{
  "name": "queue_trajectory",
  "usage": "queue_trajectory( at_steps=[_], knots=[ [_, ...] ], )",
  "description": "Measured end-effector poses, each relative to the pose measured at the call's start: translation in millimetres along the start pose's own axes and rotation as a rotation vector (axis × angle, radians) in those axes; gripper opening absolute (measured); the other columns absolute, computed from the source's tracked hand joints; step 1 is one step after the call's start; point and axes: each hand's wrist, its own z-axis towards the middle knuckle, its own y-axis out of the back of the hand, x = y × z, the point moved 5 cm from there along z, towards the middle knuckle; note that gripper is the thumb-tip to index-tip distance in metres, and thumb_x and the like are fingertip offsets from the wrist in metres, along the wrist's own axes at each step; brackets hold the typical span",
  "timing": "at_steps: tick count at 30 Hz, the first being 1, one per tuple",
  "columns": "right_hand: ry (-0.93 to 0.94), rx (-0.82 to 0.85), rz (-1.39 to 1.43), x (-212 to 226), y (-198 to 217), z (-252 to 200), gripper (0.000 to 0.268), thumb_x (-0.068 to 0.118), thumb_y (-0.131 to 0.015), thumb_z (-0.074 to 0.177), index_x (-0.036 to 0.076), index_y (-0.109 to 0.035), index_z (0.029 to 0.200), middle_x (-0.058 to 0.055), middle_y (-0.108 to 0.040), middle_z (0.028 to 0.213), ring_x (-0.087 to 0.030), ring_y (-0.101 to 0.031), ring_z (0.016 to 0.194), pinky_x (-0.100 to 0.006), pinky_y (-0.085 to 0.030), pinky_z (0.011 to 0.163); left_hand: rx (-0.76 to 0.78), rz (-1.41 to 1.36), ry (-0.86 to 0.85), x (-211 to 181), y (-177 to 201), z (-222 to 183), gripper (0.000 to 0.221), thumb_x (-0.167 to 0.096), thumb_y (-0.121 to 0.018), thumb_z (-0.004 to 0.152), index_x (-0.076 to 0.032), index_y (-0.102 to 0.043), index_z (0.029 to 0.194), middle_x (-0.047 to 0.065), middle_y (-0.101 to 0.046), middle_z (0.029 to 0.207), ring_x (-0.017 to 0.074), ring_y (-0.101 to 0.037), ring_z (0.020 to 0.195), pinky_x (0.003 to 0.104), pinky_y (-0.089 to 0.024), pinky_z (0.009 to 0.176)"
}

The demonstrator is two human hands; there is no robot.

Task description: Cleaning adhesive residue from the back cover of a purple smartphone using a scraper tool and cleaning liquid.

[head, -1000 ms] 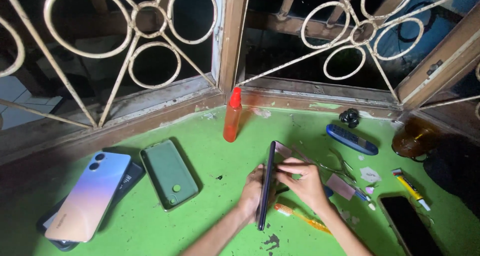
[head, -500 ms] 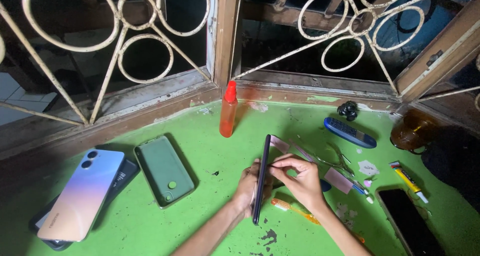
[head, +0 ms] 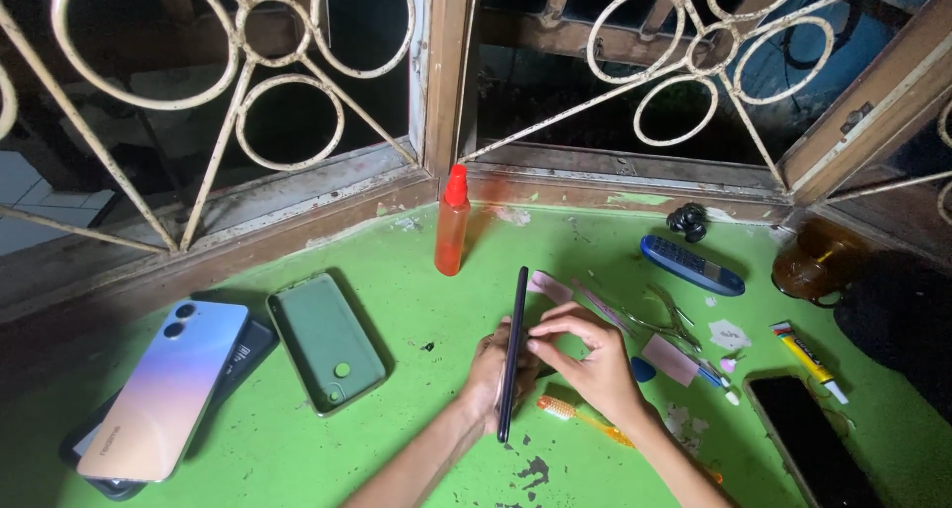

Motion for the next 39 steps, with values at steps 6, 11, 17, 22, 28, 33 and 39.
queue_trajectory(
  at_steps=[6, 11, 17, 22, 28, 33, 39],
  knots=[
    [-0.175, 0.069, 0.081, 11, 4, 5, 0.032, 0.011, -0.076, 0.084, 0.008, -0.075, 0.116, -0.009, -0.082, 0.11, -0.019, -0.079, 0.102, -0.03, -0.063, 0.096, 0.028, 0.029, -0.031, -1, 3, 0, 0.021, -0.007, -0.039, 0.108, -0.005, -0.055, 0.12, 0.001, -0.052, 0.058, 0.0081, -0.046, 0.035, 0.019, -0.043, 0.027],
    [-0.12, 0.029, 0.016, 9, 7, 6, 0.03, 0.018, -0.082, 0.079, 0.009, -0.076, 0.106, -0.007, -0.081, 0.107, -0.017, -0.075, 0.101, -0.03, -0.058, 0.096, -0.023, 0.048, -0.005, 4, 8, 3, 0.034, -0.024, -0.038, 0.113, -0.004, -0.058, 0.094, 0.002, -0.053, 0.058, 0.0093, -0.048, 0.036, 0.022, -0.043, 0.03],
    [0.09, 0.032, -0.076, 21, 2, 9, 0.018, 0.008, -0.079, 0.081, 0.008, -0.078, 0.099, -0.008, -0.078, 0.101, -0.021, -0.072, 0.101, -0.034, -0.058, 0.098, 0.02, 0.047, -0.011, 0, 3, -1, 0.02, -0.009, -0.039, 0.109, 0.0, -0.056, 0.108, 0.003, -0.053, 0.057, 0.0089, -0.048, 0.036, 0.02, -0.044, 0.029],
    [0.211, 0.045, -0.122, 26, 3, 11, 0.016, 0.002, -0.077, 0.081, 0.007, -0.077, 0.097, -0.008, -0.078, 0.1, -0.022, -0.071, 0.1, -0.035, -0.058, 0.098, 0.033, 0.042, -0.02, -2, 0, -2, 0.021, -0.01, -0.04, 0.108, -0.002, -0.057, 0.119, 0.001, -0.053, 0.057, 0.0083, -0.049, 0.036, 0.02, -0.046, 0.03],
    [0.317, 0.01, -0.166, 32, 5, 12, 0.013, 0.005, -0.08, 0.08, 0.01, -0.078, 0.092, -0.004, -0.078, 0.094, -0.02, -0.07, 0.098, -0.041, -0.048, 0.105, 0.016, 0.004, 0.008, 6, 8, 6, 0.013, -0.001, -0.045, 0.103, 0.0, -0.057, 0.108, 0.003, -0.055, 0.059, 0.0094, -0.051, 0.036, 0.02, -0.046, 0.029],
    [0.267, 0.031, -0.071, 40, 4, 16, 0.02, 0.006, -0.083, 0.077, 0.006, -0.078, 0.097, -0.008, -0.077, 0.097, -0.022, -0.07, 0.098, -0.036, -0.056, 0.098, 0.008, 0.041, 0.022, 7, 10, 6, 0.017, -0.005, -0.042, 0.106, 0.003, -0.058, 0.106, 0.003, -0.053, 0.056, 0.0097, -0.049, 0.036, 0.021, -0.046, 0.03],
    [0.164, 0.062, -0.023, 18, 4, 11, 0.018, 0.004, -0.079, 0.082, 0.009, -0.078, 0.1, -0.009, -0.079, 0.099, -0.021, -0.073, 0.094, -0.03, -0.063, 0.088, 0.028, 0.037, -0.007, 0, 3, 1, 0.031, 0.0, -0.04, 0.102, 0.001, -0.051, 0.131, 0.003, -0.055, 0.058, 0.0096, -0.051, 0.035, 0.019, -0.047, 0.027]
  ],
)
